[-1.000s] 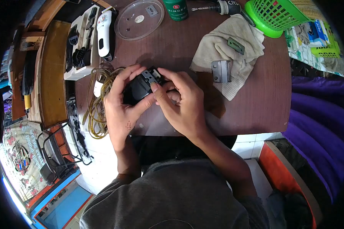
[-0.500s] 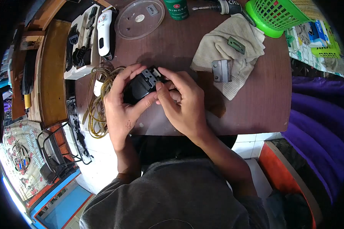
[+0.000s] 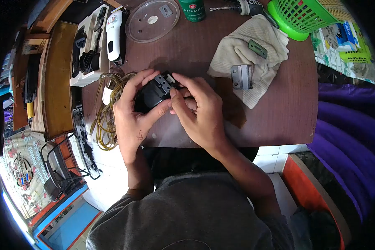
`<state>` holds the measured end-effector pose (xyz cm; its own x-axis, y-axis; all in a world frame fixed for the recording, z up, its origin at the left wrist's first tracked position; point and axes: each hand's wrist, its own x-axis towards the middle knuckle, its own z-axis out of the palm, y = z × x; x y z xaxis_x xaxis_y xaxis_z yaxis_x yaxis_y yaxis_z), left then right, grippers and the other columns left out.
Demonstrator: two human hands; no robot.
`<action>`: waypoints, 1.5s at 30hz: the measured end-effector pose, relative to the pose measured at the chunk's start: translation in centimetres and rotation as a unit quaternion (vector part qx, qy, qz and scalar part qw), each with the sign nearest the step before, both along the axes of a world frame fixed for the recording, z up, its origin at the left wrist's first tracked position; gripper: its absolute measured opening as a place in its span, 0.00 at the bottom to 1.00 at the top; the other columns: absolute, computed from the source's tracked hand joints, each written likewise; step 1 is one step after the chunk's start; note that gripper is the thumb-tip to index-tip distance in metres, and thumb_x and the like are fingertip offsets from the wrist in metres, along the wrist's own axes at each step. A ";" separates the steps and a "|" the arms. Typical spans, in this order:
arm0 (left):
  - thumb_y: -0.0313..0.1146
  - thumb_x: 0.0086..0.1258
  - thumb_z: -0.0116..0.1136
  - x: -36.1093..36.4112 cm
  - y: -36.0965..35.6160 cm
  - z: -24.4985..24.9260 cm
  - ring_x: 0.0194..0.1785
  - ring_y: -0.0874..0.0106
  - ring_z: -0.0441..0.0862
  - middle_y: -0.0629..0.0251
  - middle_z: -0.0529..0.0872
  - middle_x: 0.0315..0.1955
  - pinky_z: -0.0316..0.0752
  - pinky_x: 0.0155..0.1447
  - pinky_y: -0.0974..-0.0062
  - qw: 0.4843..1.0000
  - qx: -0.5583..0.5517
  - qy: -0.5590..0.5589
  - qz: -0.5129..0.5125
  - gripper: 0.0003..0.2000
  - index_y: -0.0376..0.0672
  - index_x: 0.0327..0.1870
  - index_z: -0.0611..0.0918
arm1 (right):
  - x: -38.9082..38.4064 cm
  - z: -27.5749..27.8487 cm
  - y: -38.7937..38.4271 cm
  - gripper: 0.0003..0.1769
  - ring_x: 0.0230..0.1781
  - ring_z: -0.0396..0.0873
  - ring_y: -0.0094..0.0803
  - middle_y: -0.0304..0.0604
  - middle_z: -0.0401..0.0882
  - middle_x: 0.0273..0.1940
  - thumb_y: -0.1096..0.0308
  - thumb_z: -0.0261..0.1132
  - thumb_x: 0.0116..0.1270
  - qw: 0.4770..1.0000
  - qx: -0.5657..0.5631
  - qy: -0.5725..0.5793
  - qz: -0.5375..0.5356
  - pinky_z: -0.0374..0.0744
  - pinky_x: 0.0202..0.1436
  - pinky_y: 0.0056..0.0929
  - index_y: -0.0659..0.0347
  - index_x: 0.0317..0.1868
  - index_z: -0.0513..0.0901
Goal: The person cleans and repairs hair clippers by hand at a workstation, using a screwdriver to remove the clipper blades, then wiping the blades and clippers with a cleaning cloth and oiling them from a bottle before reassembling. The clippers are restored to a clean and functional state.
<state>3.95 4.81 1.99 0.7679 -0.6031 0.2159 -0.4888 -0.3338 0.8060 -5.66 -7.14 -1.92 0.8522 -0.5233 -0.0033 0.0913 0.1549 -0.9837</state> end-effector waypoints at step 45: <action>0.33 0.51 0.78 0.6 -0.3 0.0 0.41 0.57 0.88 0.56 0.88 0.38 0.82 0.47 0.66 0.991 0.060 -0.088 -0.076 0.21 0.38 0.45 0.84 | -5.8 2.7 -10.0 0.33 0.51 0.77 0.43 0.48 0.73 0.58 0.76 0.72 0.60 0.845 -0.500 0.188 -0.039 0.77 0.55 0.37 0.49 0.67 0.80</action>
<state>4.58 4.54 2.02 0.6227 -0.7387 0.2579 -0.6705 -0.3340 0.6625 -11.45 -17.19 0.78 0.8518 -0.4794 0.2113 -0.2848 -0.7622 -0.5813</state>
